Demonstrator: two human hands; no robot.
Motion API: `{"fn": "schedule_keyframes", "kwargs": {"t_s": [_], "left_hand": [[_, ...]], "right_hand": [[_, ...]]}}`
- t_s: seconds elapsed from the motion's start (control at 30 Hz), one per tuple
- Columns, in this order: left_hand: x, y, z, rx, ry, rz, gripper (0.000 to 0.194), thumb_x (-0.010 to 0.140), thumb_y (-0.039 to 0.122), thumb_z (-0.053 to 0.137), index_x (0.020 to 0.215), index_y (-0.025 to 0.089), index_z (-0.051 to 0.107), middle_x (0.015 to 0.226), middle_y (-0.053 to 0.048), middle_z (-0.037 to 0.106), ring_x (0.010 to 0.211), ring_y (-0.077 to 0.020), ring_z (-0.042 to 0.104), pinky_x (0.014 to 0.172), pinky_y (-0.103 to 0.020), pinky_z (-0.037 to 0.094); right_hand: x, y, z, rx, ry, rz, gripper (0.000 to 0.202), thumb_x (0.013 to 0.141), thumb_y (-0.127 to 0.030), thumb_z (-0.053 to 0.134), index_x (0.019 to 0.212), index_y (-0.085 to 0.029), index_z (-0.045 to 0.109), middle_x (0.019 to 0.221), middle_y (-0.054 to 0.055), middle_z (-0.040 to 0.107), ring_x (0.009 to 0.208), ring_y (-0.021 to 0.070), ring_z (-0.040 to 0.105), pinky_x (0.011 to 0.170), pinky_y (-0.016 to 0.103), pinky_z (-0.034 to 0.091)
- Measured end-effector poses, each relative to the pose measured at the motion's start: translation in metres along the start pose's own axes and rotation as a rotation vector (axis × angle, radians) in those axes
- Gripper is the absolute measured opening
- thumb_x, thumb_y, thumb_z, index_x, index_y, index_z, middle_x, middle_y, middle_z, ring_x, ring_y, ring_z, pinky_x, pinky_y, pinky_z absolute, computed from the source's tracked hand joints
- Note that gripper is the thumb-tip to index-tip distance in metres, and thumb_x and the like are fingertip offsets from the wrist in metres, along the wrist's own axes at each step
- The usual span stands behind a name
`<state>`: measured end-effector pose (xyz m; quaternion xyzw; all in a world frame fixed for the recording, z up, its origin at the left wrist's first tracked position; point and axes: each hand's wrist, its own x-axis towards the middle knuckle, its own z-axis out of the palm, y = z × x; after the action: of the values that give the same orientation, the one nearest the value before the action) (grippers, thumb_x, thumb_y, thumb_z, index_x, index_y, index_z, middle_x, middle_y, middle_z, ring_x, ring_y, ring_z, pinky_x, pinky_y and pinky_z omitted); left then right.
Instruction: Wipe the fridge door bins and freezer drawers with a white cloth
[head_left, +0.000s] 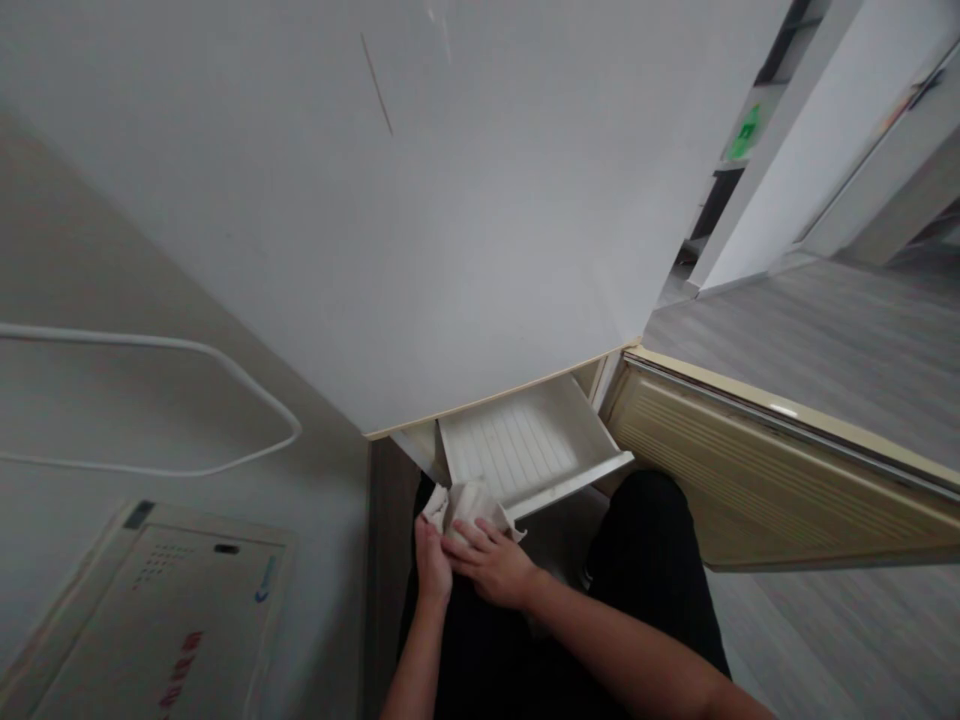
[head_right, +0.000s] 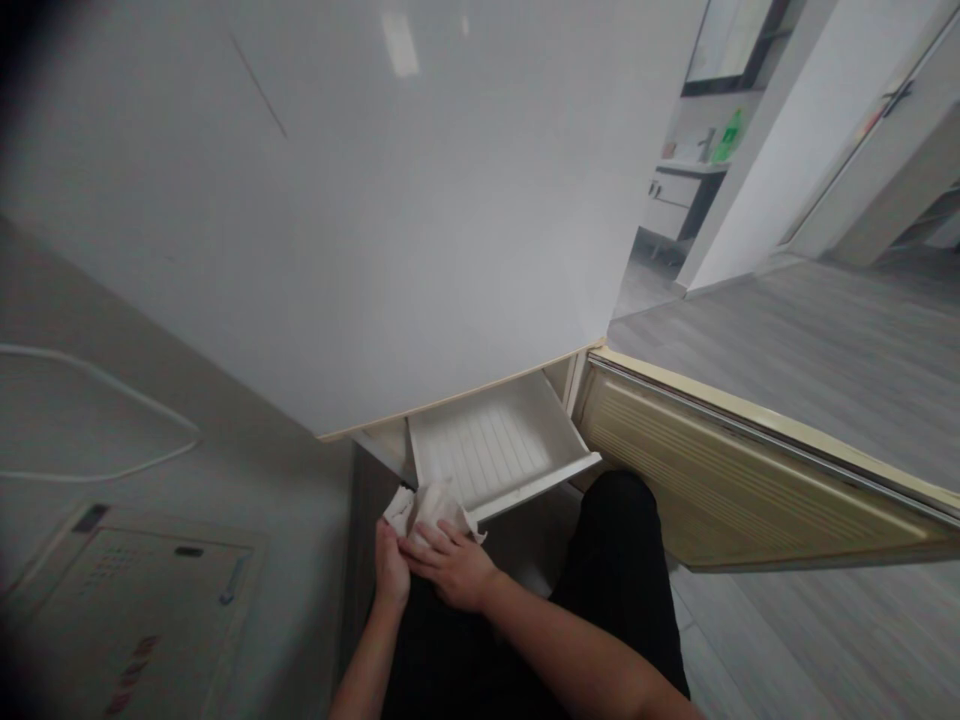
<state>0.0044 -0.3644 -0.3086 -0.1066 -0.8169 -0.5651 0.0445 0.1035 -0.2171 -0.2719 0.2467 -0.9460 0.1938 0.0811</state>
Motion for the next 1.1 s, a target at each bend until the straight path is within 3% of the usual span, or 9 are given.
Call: {"fn": "schedule_keyframes", "kwargs": {"t_s": [0.07, 0.17, 0.27, 0.4, 0.53, 0.7, 0.83, 0.93, 1.1], "left_hand": [[-0.003, 0.016, 0.007, -0.127, -0.051, -0.073, 0.071, 0.094, 0.070, 0.032, 0.128, 0.013, 0.057, 0.125, -0.017, 0.066, 0.120, -0.0313, 0.061, 0.105, -0.050, 0.048], [-0.010, 0.039, 0.012, -0.228, -0.205, -0.041, 0.065, 0.094, 0.066, 0.041, 0.136, 0.018, 0.054, 0.147, -0.015, 0.053, 0.140, -0.0301, 0.046, 0.117, -0.049, 0.038], [-0.017, 0.055, 0.013, -0.196, -0.323, -0.018, 0.061, 0.096, 0.060, 0.046, 0.144, 0.023, 0.047, 0.157, -0.012, 0.043, 0.149, -0.0276, 0.034, 0.123, -0.048, 0.028], [-0.023, 0.063, 0.015, -0.065, -0.354, 0.030, 0.061, 0.095, 0.055, 0.053, 0.148, 0.026, 0.043, 0.163, -0.011, 0.032, 0.152, -0.0272, 0.026, 0.125, -0.051, 0.023], [-0.025, 0.065, 0.017, -0.004, -0.345, 0.091, 0.057, 0.096, 0.050, 0.054, 0.147, 0.029, 0.043, 0.163, -0.010, 0.032, 0.152, -0.0280, 0.025, 0.124, -0.055, 0.023], [-0.026, 0.063, 0.019, 0.014, -0.325, 0.113, 0.056, 0.096, 0.049, 0.053, 0.147, 0.029, 0.044, 0.163, -0.010, 0.033, 0.152, -0.0279, 0.026, 0.124, -0.055, 0.022], [-0.026, 0.060, 0.021, 0.020, -0.305, 0.114, 0.055, 0.096, 0.048, 0.053, 0.147, 0.029, 0.044, 0.162, -0.010, 0.034, 0.152, -0.0279, 0.027, 0.124, -0.055, 0.023], [-0.025, 0.056, 0.024, 0.008, -0.292, 0.126, 0.054, 0.096, 0.049, 0.053, 0.145, 0.026, 0.046, 0.160, -0.012, 0.036, 0.150, -0.0283, 0.030, 0.124, -0.055, 0.023], [-0.026, 0.051, 0.023, -0.005, -0.294, 0.144, 0.057, 0.096, 0.049, 0.052, 0.146, 0.023, 0.045, 0.159, -0.015, 0.037, 0.150, -0.0303, 0.031, 0.123, -0.057, 0.026]], "right_hand": [[-0.015, 0.008, -0.004, -0.026, 0.032, 0.099, 0.064, 0.101, -0.035, 0.047, 0.160, -0.028, 0.026, 0.169, 0.001, 0.013, 0.156, 0.0284, 0.012, 0.124, 0.051, 0.023], [-0.044, 0.024, -0.019, -0.083, 0.089, 0.297, 0.068, 0.100, -0.044, 0.047, 0.161, -0.034, 0.020, 0.169, 0.003, 0.015, 0.155, 0.0307, 0.015, 0.122, 0.055, 0.023], [-0.074, 0.054, -0.041, -0.162, 0.167, 0.556, 0.061, 0.102, -0.047, 0.042, 0.160, -0.032, 0.029, 0.166, 0.005, 0.024, 0.154, 0.0303, 0.019, 0.123, 0.056, 0.020], [-0.109, 0.101, -0.070, -0.259, 0.310, 0.934, 0.058, 0.103, -0.049, 0.033, 0.154, -0.023, 0.043, 0.162, 0.012, 0.033, 0.153, 0.0341, 0.020, 0.121, 0.062, 0.019], [-0.125, 0.123, -0.091, -0.294, 0.418, 1.120, 0.058, 0.102, -0.047, 0.043, 0.152, -0.018, 0.045, 0.161, 0.018, 0.031, 0.150, 0.0388, 0.024, 0.119, 0.063, 0.023], [-0.113, 0.113, -0.094, -0.309, 0.417, 1.119, 0.046, 0.097, -0.041, 0.060, 0.138, -0.021, 0.054, 0.147, 0.011, 0.048, 0.130, 0.0275, 0.051, 0.110, 0.054, 0.043], [-0.087, 0.083, -0.072, -0.299, 0.387, 1.061, 0.037, 0.103, -0.035, 0.045, 0.134, -0.023, 0.061, 0.155, 0.011, 0.042, 0.146, 0.0339, 0.032, 0.117, 0.060, 0.030], [-0.057, 0.045, -0.042, -0.204, 0.343, 0.891, 0.041, 0.104, -0.033, 0.035, 0.134, -0.027, 0.062, 0.156, 0.007, 0.043, 0.152, 0.0348, 0.019, 0.120, 0.061, 0.021], [-0.009, -0.007, -0.003, -0.005, 0.290, 0.592, 0.051, 0.100, -0.035, 0.046, 0.150, -0.025, 0.047, 0.148, 0.010, 0.050, 0.146, 0.0341, 0.030, 0.121, 0.057, 0.019]]}}
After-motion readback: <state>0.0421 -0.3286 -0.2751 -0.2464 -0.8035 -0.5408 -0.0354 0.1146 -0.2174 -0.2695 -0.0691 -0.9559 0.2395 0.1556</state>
